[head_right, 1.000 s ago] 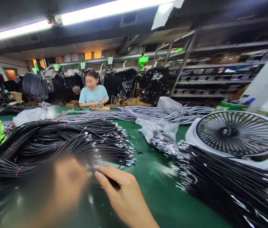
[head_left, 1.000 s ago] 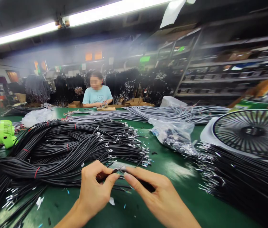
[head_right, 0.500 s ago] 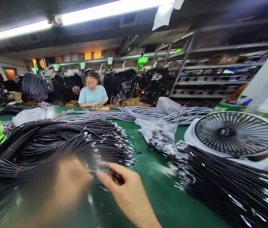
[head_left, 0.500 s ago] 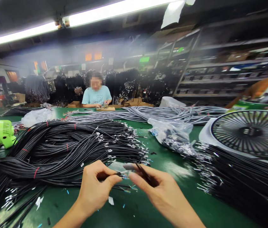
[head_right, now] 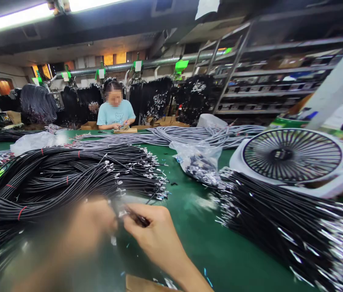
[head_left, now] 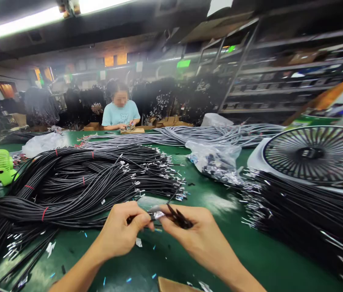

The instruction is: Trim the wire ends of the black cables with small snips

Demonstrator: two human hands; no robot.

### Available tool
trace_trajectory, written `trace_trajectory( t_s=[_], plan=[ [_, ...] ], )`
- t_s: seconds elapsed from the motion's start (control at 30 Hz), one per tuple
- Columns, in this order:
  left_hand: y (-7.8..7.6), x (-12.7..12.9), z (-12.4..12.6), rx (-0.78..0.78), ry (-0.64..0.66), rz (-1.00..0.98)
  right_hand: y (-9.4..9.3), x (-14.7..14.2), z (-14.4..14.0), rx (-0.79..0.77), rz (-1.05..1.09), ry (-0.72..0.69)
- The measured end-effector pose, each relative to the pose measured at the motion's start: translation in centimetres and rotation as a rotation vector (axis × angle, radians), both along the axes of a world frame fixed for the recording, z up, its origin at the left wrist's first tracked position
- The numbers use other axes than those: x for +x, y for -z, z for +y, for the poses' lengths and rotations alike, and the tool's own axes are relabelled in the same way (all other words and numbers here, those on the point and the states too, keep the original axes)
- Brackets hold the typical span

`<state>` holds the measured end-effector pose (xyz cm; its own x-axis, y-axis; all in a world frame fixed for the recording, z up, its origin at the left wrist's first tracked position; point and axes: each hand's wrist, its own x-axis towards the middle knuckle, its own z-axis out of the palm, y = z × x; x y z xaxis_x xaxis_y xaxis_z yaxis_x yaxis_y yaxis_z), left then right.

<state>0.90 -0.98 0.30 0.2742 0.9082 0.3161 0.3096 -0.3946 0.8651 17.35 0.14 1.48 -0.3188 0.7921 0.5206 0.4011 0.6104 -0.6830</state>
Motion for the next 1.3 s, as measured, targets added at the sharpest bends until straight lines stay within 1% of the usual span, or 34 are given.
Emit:
trace_trajectory(
  t_s=[0.1, 0.13, 0.17, 0.2, 0.27, 0.3, 0.37, 0.47, 0.53, 0.6, 0.7, 0.73, 0.8, 0.93, 1.07, 1.2, 1.3],
  plan=[
    [-0.6, -0.7, 0.3, -0.195, 0.2, 0.018, -0.4, 0.3, 0.2, 0.382, -0.071, -0.134],
    [-0.8, -0.8, 0.3, -0.258, 0.227, 0.037, -0.5, 0.5, 0.2, 0.51, -0.107, -0.162],
    [-0.8, -0.8, 0.4, -0.3, 0.217, 0.053, -0.6, 0.7, 0.2, 0.613, -0.157, -0.176],
    [-0.8, -0.6, 0.4, -0.321, 0.171, 0.059, -0.6, 0.9, 0.2, 0.687, -0.217, -0.17],
    [-0.7, -0.1, 0.4, -0.309, 0.018, 0.014, -0.4, 1.1, 0.2, 0.744, -0.328, -0.107],
    [-0.7, 0.1, 0.4, -0.289, -0.057, -0.032, -0.3, 1.1, 0.2, 0.728, -0.361, -0.059],
    [-0.6, 0.6, 0.4, -0.254, -0.155, -0.126, 0.2, 1.1, 0.4, 0.623, -0.362, 0.073],
    [-0.7, 0.9, 0.3, -0.248, -0.221, -0.204, 0.7, 1.0, 0.7, 0.423, -0.246, 0.263],
    [-0.9, 0.9, 0.2, -0.249, -0.224, -0.208, 0.6, 0.9, 0.8, 0.323, -0.147, 0.317],
    [-1.0, 0.9, 0.1, -0.234, -0.213, -0.19, 0.3, 0.7, 0.7, 0.233, -0.067, 0.281],
    [-0.8, 0.9, 0.1, -0.185, -0.215, -0.15, -0.1, 0.3, 0.5, 0.101, -0.009, 0.129],
    [-0.7, 1.0, 0.1, -0.164, -0.215, -0.135, -0.1, 0.2, 0.5, 0.077, 0.0, 0.089],
    [-0.4, 1.0, 0.1, -0.113, -0.2, -0.096, -0.1, 0.1, 0.5, 0.067, 0.015, 0.052],
    [0.0, 0.9, 0.0, -0.037, -0.173, -0.033, 0.2, 0.0, 0.5, 0.095, 0.02, 0.047],
    [0.2, 1.0, -0.3, -0.002, -0.25, -0.08, 0.0, -0.1, 0.2, 0.062, 0.01, 0.046],
    [0.8, 1.2, -0.3, 0.014, -0.313, -0.137, -0.3, -0.2, -0.2, 0.042, 0.023, 0.028],
    [1.1, 1.3, -0.1, 0.023, -0.332, -0.12, -0.4, -0.3, -0.3, 0.053, 0.026, 0.048]
  ],
)
